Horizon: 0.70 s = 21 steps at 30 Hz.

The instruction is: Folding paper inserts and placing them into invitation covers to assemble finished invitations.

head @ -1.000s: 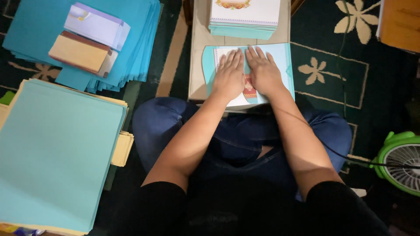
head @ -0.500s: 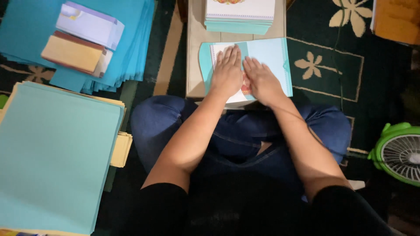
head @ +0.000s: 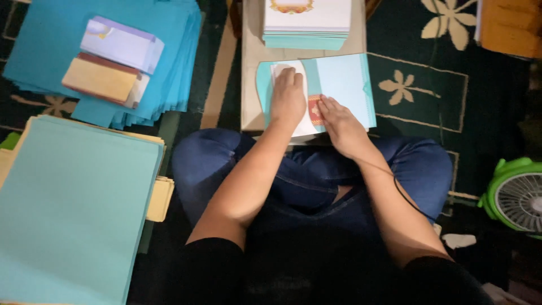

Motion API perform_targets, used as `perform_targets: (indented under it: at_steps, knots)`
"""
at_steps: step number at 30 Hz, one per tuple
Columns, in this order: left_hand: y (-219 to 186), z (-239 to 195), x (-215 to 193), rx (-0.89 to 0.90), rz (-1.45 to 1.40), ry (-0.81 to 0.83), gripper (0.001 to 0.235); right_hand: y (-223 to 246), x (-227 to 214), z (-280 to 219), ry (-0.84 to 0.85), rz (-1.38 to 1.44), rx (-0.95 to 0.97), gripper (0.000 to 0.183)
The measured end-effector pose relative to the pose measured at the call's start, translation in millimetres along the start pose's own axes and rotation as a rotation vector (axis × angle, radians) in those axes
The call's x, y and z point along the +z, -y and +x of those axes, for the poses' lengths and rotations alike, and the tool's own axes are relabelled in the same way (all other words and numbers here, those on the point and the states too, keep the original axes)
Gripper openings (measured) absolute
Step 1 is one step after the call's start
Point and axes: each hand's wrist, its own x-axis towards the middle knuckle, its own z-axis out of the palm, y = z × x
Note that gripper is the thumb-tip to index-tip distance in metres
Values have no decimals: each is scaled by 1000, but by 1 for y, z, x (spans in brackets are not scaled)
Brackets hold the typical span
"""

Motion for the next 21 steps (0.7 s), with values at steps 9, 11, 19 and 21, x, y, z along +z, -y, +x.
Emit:
perform_targets:
  at_steps: [9, 11, 19, 21]
  knots:
    - [-4, 2, -31, 278, -264, 244, 30, -71, 34, 5, -357, 599, 477, 28]
    - [-5, 2, -29, 261, -316, 281, 32, -57, 19, 2, -332, 509, 423, 29]
    - [-12, 14, -60, 245, -303, 452, 35, -60, 18, 1, -320, 672, 446, 36]
    - [-12, 16, -65, 262, -270, 466, 38, -55, 16, 1, -325, 707, 441, 35]
